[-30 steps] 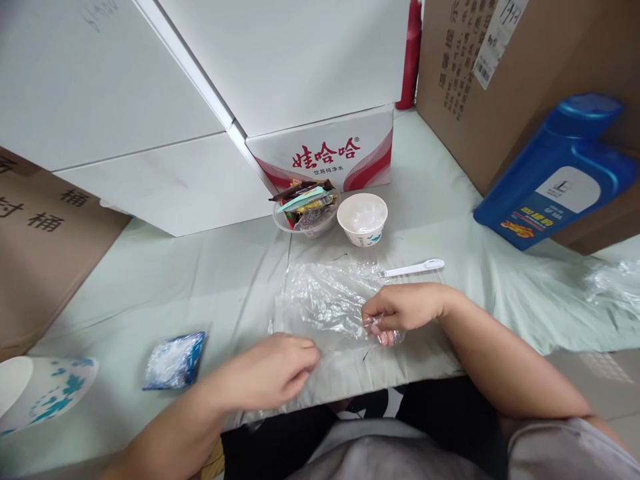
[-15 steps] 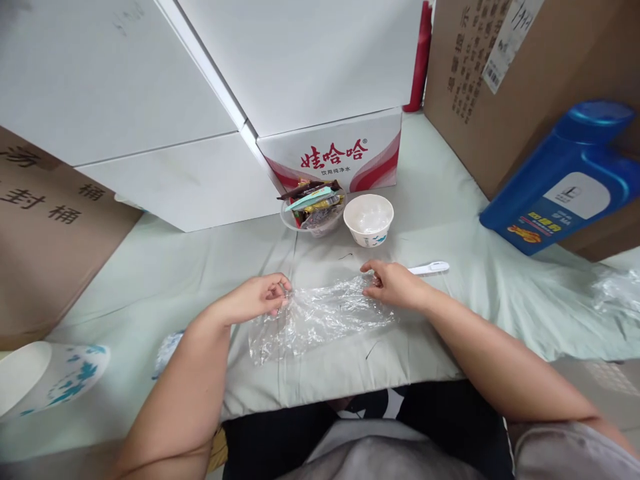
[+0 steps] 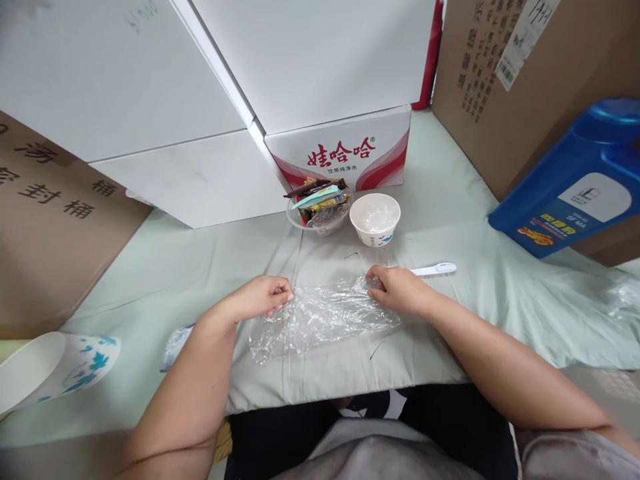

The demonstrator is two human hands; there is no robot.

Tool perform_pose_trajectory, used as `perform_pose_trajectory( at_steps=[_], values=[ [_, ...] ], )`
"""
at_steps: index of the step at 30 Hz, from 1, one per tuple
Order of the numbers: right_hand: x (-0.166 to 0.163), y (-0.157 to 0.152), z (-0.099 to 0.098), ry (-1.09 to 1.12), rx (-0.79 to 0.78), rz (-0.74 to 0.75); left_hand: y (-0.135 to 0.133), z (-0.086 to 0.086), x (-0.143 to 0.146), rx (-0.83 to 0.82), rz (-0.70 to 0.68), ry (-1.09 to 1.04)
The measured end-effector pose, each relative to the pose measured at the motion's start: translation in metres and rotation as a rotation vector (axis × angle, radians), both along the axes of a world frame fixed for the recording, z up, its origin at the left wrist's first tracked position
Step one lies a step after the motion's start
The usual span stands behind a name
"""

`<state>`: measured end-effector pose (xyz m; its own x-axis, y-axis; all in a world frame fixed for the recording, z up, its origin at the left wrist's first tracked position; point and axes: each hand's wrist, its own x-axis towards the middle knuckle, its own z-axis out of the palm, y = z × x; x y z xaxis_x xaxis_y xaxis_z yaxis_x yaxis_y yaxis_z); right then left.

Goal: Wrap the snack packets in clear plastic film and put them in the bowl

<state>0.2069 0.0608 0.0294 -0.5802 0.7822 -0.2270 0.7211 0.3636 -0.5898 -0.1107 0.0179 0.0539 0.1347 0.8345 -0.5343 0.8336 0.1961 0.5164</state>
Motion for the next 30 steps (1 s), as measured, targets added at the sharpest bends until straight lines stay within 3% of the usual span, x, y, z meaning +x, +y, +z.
perform_pose_trajectory(
  at_steps=[5, 14, 16, 18, 20, 22, 25, 30],
  values=[
    [-0.005, -0.002, 0.002, -0.097, 0.041, -0.01, 0.0, -0.005, 0.003, -0.01, -0.05, 0.077],
    [-0.022, -0.011, -0.007, -0.434, 0.293, -0.062, 0.0, 0.005, 0.012, 0.072, -0.087, 0.38],
    [-0.023, -0.012, -0.01, -0.44, 0.313, -0.064, -0.002, 0.006, 0.012, 0.187, -0.048, 0.472],
    [-0.023, -0.012, -0.011, -0.438, 0.322, -0.061, -0.006, 0.006, 0.017, 0.445, -0.022, 0.501],
    [-0.024, -0.013, -0.012, -0.44, 0.328, -0.058, -0.012, 0.002, 0.027, 0.714, -0.117, 0.367],
    [-0.025, -0.014, -0.012, -0.447, 0.336, -0.055, -0.018, -0.007, 0.041, 0.8, -0.355, 0.128],
    [-0.025, -0.015, -0.011, -0.449, 0.347, -0.038, -0.024, -0.022, 0.06, 0.684, -0.621, -0.03],
    [-0.006, 0.002, -0.007, -0.472, 0.344, -0.164, -0.025, -0.034, 0.065, 0.531, -0.64, 0.078]
  ],
)
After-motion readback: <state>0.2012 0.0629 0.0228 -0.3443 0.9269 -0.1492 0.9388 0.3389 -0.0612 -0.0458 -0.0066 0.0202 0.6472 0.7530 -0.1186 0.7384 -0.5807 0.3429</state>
